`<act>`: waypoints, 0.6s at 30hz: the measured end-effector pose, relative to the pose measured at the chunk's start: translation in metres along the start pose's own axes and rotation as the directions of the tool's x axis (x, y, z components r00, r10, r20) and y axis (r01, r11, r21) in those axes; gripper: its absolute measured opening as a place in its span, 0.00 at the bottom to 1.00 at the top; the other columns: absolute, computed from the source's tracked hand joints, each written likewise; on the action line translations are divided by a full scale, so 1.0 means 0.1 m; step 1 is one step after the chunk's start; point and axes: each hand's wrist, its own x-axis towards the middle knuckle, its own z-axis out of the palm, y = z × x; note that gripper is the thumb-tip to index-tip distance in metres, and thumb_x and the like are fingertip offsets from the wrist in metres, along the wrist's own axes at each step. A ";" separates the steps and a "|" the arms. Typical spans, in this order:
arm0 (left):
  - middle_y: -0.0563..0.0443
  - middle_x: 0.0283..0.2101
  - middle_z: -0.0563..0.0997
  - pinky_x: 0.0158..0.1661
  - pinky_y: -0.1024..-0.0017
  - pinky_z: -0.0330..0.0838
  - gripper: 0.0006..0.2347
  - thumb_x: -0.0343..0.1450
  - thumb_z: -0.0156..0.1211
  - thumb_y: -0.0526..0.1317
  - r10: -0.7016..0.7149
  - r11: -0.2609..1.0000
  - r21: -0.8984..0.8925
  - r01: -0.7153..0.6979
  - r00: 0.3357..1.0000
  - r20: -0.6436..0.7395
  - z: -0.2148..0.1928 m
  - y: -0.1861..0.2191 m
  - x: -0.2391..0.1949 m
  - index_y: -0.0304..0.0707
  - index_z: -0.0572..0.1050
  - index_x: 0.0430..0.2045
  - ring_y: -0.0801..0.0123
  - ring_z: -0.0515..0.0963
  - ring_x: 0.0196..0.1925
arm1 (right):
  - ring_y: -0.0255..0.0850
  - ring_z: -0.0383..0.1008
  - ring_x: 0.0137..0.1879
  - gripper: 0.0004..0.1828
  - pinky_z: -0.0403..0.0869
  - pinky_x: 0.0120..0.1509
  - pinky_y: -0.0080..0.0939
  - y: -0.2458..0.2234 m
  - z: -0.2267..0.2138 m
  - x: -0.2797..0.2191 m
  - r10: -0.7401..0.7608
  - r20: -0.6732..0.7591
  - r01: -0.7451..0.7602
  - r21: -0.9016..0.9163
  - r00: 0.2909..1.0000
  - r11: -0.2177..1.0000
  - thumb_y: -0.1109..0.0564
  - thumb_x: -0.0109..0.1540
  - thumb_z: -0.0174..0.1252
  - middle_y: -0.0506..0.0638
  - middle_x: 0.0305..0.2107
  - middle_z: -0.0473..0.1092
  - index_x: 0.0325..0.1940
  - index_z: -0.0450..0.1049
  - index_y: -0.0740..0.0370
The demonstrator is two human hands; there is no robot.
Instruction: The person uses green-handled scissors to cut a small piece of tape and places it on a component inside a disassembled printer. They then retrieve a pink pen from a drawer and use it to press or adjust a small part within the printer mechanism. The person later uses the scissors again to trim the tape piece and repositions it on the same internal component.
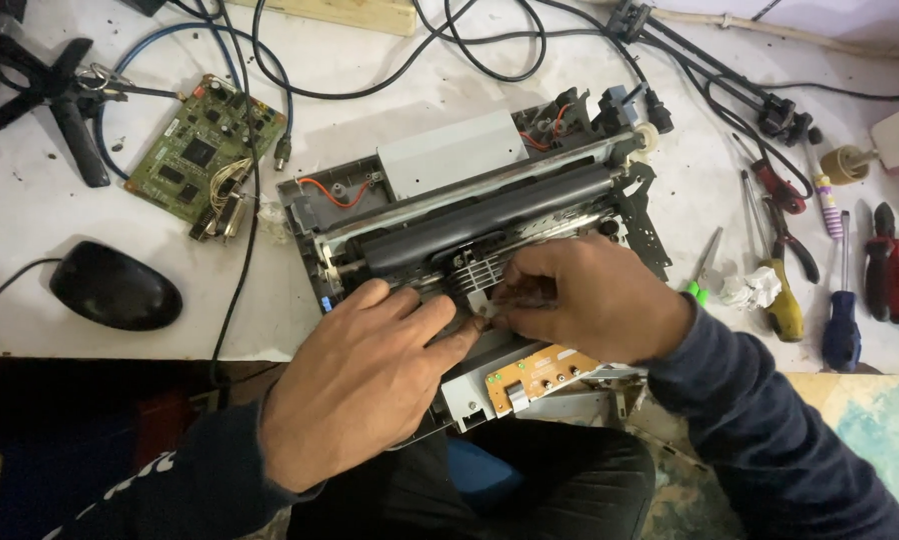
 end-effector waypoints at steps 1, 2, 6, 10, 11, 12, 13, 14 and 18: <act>0.53 0.34 0.74 0.37 0.61 0.65 0.12 0.71 0.59 0.36 -0.003 1.000 0.000 0.003 1.000 -0.001 0.02 0.00 -0.01 0.47 0.82 0.46 0.59 0.74 0.31 | 0.38 0.82 0.32 0.10 0.76 0.37 0.42 -0.02 -0.01 0.01 -0.002 0.001 0.002 -0.001 1.000 1.000 0.47 0.54 0.72 0.38 0.28 0.83 0.37 0.82 0.46; 0.52 0.36 0.74 0.39 0.60 0.66 0.12 0.72 0.58 0.36 -0.003 1.000 -0.003 0.003 1.000 -0.003 0.03 0.00 -0.02 0.46 0.82 0.49 0.60 0.74 0.33 | 0.38 0.77 0.28 0.09 0.72 0.36 0.42 -0.05 -0.03 0.02 0.057 0.028 -0.057 -0.013 0.998 0.998 0.45 0.55 0.71 0.39 0.23 0.79 0.33 0.80 0.47; 0.51 0.37 0.76 0.41 0.60 0.67 0.12 0.73 0.58 0.36 -0.006 1.000 -0.028 0.006 1.000 -0.019 0.04 -0.01 -0.02 0.44 0.82 0.50 0.58 0.75 0.36 | 0.35 0.70 0.22 0.11 0.71 0.31 0.37 -0.12 -0.05 0.08 0.174 0.142 -0.180 0.031 0.974 0.983 0.45 0.58 0.71 0.43 0.21 0.78 0.31 0.82 0.52; 0.53 0.35 0.75 0.38 0.61 0.66 0.13 0.70 0.58 0.34 0.001 1.000 -0.030 -0.002 0.998 -0.061 0.01 0.01 0.01 0.43 0.83 0.47 0.59 0.75 0.36 | 0.33 0.74 0.25 0.07 0.74 0.33 0.34 -0.19 -0.10 0.10 0.166 0.163 -0.176 0.054 0.973 0.983 0.48 0.58 0.71 0.40 0.24 0.81 0.33 0.84 0.50; 0.53 0.36 0.75 0.38 0.61 0.66 0.13 0.70 0.58 0.34 -0.010 0.999 -0.035 0.008 0.998 -0.064 0.01 0.01 0.02 0.44 0.83 0.46 0.59 0.75 0.34 | 0.33 0.76 0.28 0.07 0.76 0.38 0.34 -0.21 -0.12 0.10 0.199 0.189 -0.212 0.053 0.962 0.976 0.47 0.58 0.70 0.40 0.28 0.82 0.35 0.84 0.50; 0.53 0.36 0.74 0.38 0.61 0.67 0.12 0.69 0.58 0.34 -0.021 0.999 -0.041 0.018 0.998 -0.067 0.01 0.01 0.02 0.45 0.83 0.45 0.59 0.75 0.33 | 0.33 0.78 0.32 0.08 0.78 0.43 0.33 -0.24 -0.13 0.11 0.232 0.215 -0.248 0.052 0.949 0.967 0.47 0.59 0.69 0.40 0.31 0.83 0.37 0.84 0.50; 0.53 0.36 0.74 0.38 0.61 0.67 0.12 0.69 0.58 0.34 -0.019 0.999 -0.041 0.017 0.998 -0.067 0.02 0.01 0.01 0.45 0.83 0.45 0.59 0.75 0.33 | 0.33 0.78 0.32 0.08 0.78 0.43 0.33 -0.22 -0.12 0.11 0.233 0.213 -0.249 0.053 0.949 0.967 0.47 0.59 0.69 0.40 0.31 0.83 0.37 0.84 0.50; 0.53 0.39 0.75 0.39 0.61 0.67 0.13 0.70 0.58 0.35 -0.019 0.999 -0.032 0.018 0.999 -0.049 0.03 0.01 0.01 0.44 0.83 0.47 0.60 0.76 0.34 | 0.33 0.79 0.32 0.08 0.79 0.43 0.33 -0.21 -0.12 0.12 0.217 0.211 -0.234 0.057 0.953 0.971 0.47 0.59 0.69 0.41 0.31 0.83 0.36 0.84 0.50; 0.52 0.39 0.76 0.40 0.62 0.68 0.14 0.70 0.58 0.35 -0.013 1.000 -0.002 0.013 1.000 -0.018 0.02 0.01 0.00 0.45 0.82 0.50 0.61 0.75 0.35 | 0.33 0.81 0.32 0.07 0.80 0.44 0.32 -0.17 -0.10 0.12 0.177 0.193 -0.198 0.097 0.965 0.975 0.48 0.58 0.69 0.41 0.30 0.84 0.35 0.85 0.51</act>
